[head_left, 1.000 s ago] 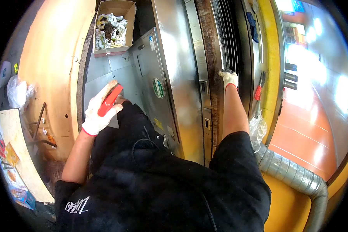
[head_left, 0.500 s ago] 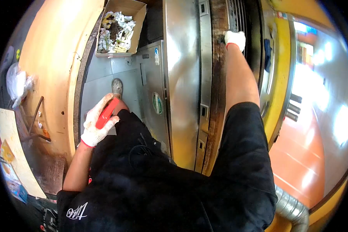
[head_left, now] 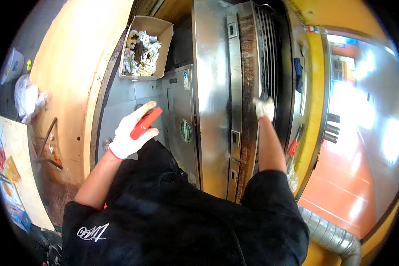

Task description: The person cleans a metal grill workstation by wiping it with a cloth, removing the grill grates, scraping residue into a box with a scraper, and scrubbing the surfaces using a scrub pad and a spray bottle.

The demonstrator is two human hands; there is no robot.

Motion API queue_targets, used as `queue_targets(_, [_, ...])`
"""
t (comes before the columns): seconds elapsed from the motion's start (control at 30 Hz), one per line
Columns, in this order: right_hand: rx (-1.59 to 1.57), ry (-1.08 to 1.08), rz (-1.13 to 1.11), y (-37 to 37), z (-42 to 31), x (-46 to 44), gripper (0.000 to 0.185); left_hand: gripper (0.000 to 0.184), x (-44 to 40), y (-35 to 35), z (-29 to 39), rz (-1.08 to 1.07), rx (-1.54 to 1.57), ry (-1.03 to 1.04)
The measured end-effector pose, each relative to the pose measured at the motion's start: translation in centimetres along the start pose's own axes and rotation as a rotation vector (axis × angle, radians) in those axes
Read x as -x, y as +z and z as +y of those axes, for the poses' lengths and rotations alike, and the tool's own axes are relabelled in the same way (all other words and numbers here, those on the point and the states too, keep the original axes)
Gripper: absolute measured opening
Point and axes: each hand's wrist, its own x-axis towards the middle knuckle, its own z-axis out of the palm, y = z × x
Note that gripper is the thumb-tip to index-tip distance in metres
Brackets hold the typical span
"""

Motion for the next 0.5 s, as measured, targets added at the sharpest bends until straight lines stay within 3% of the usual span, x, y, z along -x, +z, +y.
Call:
queue_targets(0.03, [-0.024, 0.042, -0.011, 1.1, 4.0, 1.0, 0.099, 0.071, 0.3, -0.4, 0.5, -0.035, 0.016, -0.006])
queue_targets(0.07, [-0.024, 0.015, 0.011, 0.9, 6.3, 3.1, 0.078, 0.071, 0.8, -0.5, 0.3, -0.048, 0.038, 0.000])
queue_targets(0.17, [-0.137, 0.039, -0.004, 3.5, 9.9, 1.7, 0.065, 0.072, 1.7, -1.3, 0.7, -0.079, 0.036, 0.022])
queue_targets(0.27, [-0.071, 0.081, 0.019, 0.0, 6.4, 4.7, 0.060, 0.073, 1.1, -1.5, 1.5, -0.099, 0.056, -0.118])
queue_targets(0.37, [-0.032, 0.071, 0.056, -0.3, 6.2, 4.8, 0.057, 0.077, -1.8, -0.8, 2.2, -0.139, -0.004, -0.073])
queue_targets(0.4, [-0.058, 0.111, -0.060, -1.5, 5.7, 5.0, 0.073, 0.077, -3.6, -0.1, 2.9, -0.197, -0.019, -0.073])
queue_targets(0.5, [-0.063, 0.096, -0.004, -0.1, 6.9, 3.8, 0.075, 0.077, -9.1, 2.6, 4.3, -0.305, -0.072, 0.034])
